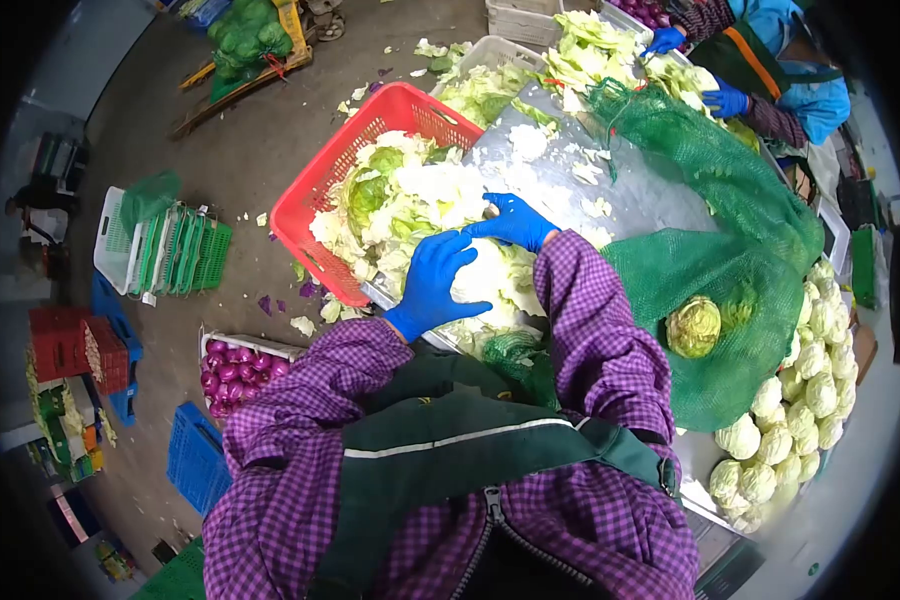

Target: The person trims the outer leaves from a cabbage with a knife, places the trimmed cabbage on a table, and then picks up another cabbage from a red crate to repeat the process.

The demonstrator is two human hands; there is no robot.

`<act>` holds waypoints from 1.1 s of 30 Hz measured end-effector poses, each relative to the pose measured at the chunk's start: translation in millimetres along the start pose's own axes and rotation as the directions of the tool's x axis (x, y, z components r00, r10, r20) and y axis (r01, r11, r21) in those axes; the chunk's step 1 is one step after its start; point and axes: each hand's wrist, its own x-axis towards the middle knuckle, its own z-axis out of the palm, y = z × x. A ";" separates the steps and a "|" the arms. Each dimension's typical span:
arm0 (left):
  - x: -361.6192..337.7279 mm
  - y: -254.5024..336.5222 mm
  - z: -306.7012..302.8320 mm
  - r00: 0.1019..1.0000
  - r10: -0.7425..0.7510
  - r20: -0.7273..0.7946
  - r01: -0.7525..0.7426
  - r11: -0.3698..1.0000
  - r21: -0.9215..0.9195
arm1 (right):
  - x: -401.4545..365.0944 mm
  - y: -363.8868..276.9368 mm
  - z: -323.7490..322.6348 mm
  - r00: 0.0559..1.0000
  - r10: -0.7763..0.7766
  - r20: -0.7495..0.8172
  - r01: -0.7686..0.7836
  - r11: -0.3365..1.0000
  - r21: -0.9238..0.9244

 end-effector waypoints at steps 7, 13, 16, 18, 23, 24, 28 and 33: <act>-5.4 8.0 5.6 0.998 -0.065 0.025 0.065 0.998 -0.012 | 35.6 35.4 16.7 0.996 -0.007 -0.083 -0.030 0.898 -0.440; -13.2 17.9 3.3 0.999 -0.033 0.032 0.034 0.999 -0.021 | 39.9 19.8 -14.0 0.898 0.263 0.352 -0.263 0.964 -0.051; -18.1 26.8 5.8 0.997 -0.028 0.074 0.028 1.000 0.003 | 71.3 70.8 14.7 0.960 -0.190 0.206 0.253 0.902 -0.349; -14.6 26.9 4.0 0.998 -0.025 0.061 0.025 1.000 -0.008 | 73.8 55.9 21.7 0.994 0.094 0.051 -0.047 0.811 -0.583; -32.1 32.0 -9.2 0.991 -0.013 0.131 -0.003 0.993 0.120 | 72.2 89.0 28.3 0.973 -0.051 -0.223 -0.050 0.903 -0.426; -25.7 34.4 -17.3 0.975 -0.115 0.192 0.079 0.979 0.186 | 66.2 96.8 22.9 0.965 0.045 -0.258 -0.076 0.991 -0.111; -13.7 10.3 -24.8 0.936 -0.247 0.251 0.227 0.968 0.106 | -20.4 57.2 2.0 0.890 0.132 -0.437 -0.035 0.974 0.222; 4.1 -16.9 -25.1 0.910 -0.147 0.388 0.151 0.988 0.019 | -80.7 98.7 38.0 0.918 0.001 -0.397 -0.027 0.998 -0.059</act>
